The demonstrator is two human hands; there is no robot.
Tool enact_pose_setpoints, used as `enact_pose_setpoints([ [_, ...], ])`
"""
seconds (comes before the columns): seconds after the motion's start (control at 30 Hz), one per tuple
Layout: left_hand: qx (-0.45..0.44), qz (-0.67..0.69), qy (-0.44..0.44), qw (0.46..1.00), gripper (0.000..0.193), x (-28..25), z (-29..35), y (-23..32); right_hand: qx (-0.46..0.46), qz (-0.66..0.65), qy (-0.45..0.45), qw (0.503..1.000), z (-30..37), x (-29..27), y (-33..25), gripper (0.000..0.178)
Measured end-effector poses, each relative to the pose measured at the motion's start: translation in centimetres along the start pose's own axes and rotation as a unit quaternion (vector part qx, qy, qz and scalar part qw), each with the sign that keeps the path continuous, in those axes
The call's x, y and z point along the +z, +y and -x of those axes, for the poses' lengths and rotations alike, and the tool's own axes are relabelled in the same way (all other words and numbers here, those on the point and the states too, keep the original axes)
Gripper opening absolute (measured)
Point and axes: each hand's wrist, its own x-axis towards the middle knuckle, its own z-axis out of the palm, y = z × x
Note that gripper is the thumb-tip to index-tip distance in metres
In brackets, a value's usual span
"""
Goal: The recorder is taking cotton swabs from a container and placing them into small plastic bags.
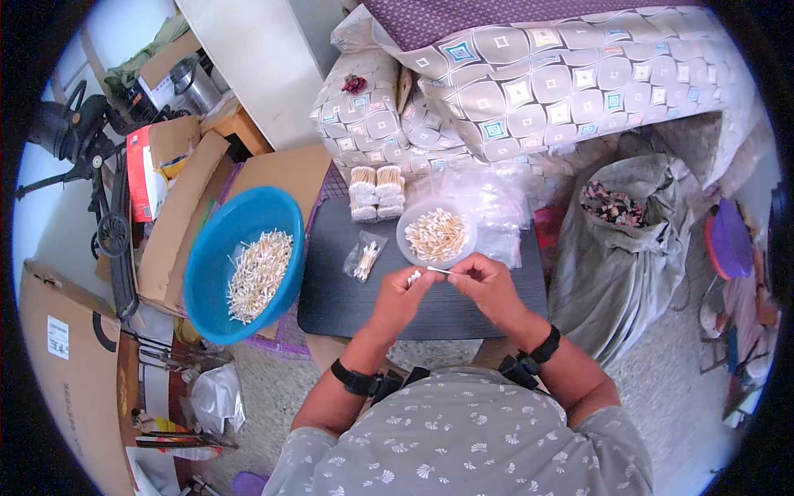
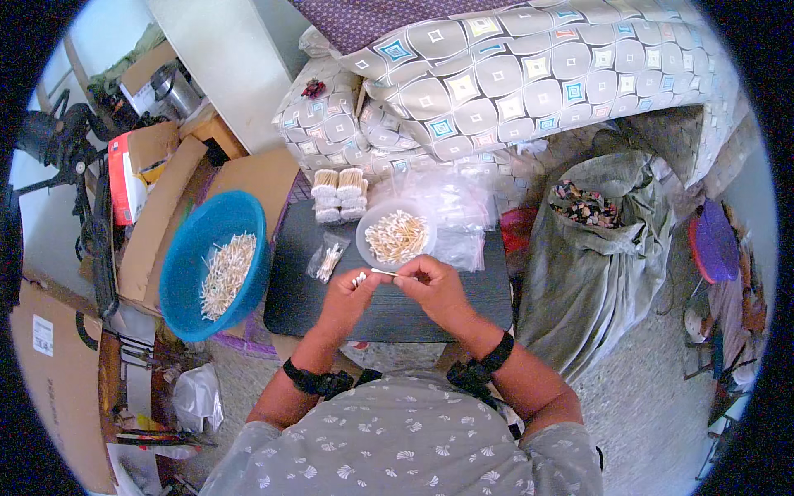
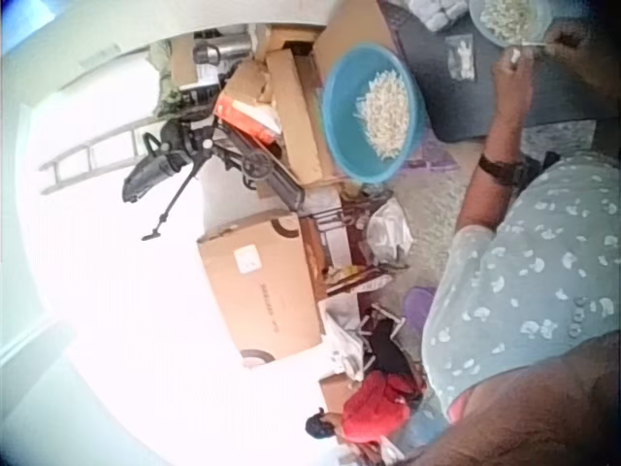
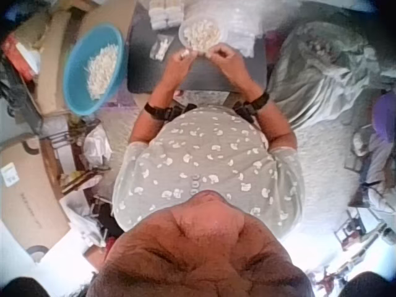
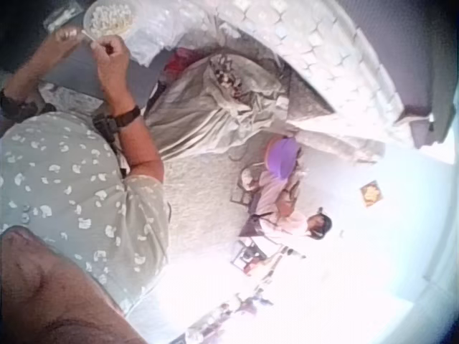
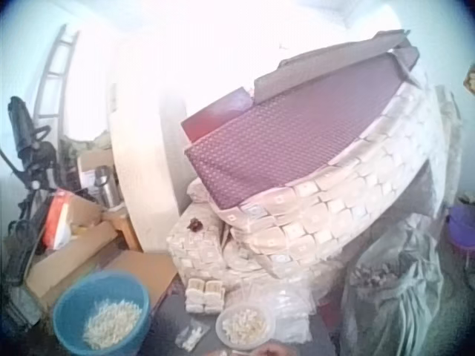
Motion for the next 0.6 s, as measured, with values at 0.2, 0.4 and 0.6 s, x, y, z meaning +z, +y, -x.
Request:
enact_pose_setpoints([
  [0.2, -0.053, 0.12, 0.007, 0.991, 0.022, 0.0, 0.3, -0.3, -0.079, 0.09, 0.02, 0.993, -0.3, -0.2, -1.1, 0.008],
  [0.4, -0.053, 0.104, 0.002, 0.993, 0.024, 0.0, 0.1, -0.6, -0.11, 0.175, 0.017, 0.978, -0.4, -0.6, -2.2, 0.007],
  [0.6, -0.07, 0.034, -0.055, 0.995, 0.018, 0.8, 0.4, -0.3, -0.017, -0.011, -0.063, 0.998, -0.3, -0.7, -1.5, 0.01],
])
